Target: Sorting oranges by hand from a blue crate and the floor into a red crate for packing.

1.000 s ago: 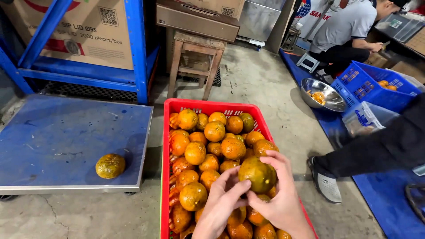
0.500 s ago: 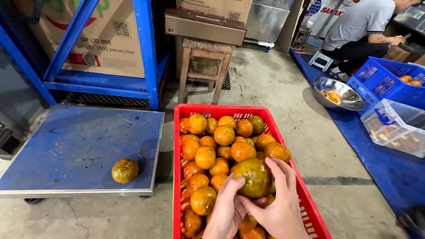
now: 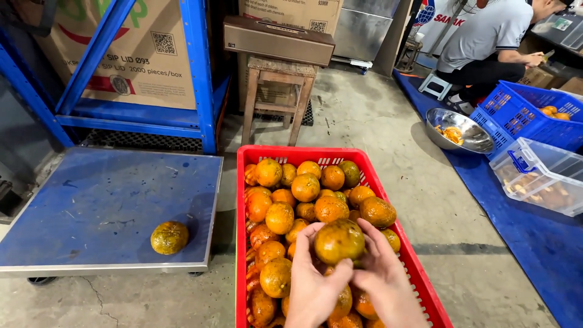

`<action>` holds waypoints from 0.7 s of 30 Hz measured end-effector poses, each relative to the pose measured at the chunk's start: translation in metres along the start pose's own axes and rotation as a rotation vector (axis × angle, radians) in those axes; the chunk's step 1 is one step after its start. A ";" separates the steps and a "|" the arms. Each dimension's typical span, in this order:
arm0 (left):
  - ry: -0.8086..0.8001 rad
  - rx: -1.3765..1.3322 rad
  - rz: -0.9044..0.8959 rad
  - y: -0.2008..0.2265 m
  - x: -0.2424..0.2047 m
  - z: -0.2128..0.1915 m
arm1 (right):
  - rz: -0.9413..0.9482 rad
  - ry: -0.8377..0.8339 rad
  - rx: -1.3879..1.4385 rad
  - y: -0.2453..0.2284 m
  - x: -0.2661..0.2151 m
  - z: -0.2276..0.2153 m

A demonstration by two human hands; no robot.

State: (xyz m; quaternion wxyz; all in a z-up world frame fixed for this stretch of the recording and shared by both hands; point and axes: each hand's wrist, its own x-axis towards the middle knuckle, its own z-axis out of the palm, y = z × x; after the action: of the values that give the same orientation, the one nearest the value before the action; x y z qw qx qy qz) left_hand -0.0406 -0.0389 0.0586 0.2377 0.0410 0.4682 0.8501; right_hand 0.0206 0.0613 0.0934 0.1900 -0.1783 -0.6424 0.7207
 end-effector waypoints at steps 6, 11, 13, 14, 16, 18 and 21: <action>-0.057 0.640 0.485 0.018 -0.023 0.005 | 0.364 0.236 0.368 -0.024 0.004 0.008; -0.100 0.770 0.450 0.015 -0.025 0.006 | 0.176 0.155 0.290 0.004 0.006 -0.015; -0.108 0.779 0.448 0.017 -0.026 0.006 | 0.172 0.164 0.300 0.005 0.006 -0.014; -0.116 0.788 0.448 0.018 -0.026 0.006 | 0.166 0.174 0.310 0.005 0.006 -0.014; -0.111 0.791 0.459 0.017 -0.026 0.006 | 0.168 0.176 0.302 0.003 0.005 -0.013; -0.105 0.793 0.470 0.015 -0.025 0.005 | 0.171 0.176 0.293 0.003 0.005 -0.014; -0.147 0.772 0.522 0.015 -0.023 0.005 | 0.150 0.177 0.304 0.013 0.007 -0.021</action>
State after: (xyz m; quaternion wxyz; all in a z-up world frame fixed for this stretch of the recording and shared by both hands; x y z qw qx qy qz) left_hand -0.0242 -0.0526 0.0771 0.0159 0.3026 0.7061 0.6400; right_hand 0.0244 0.0810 0.0780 0.2162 -0.2578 -0.4916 0.8032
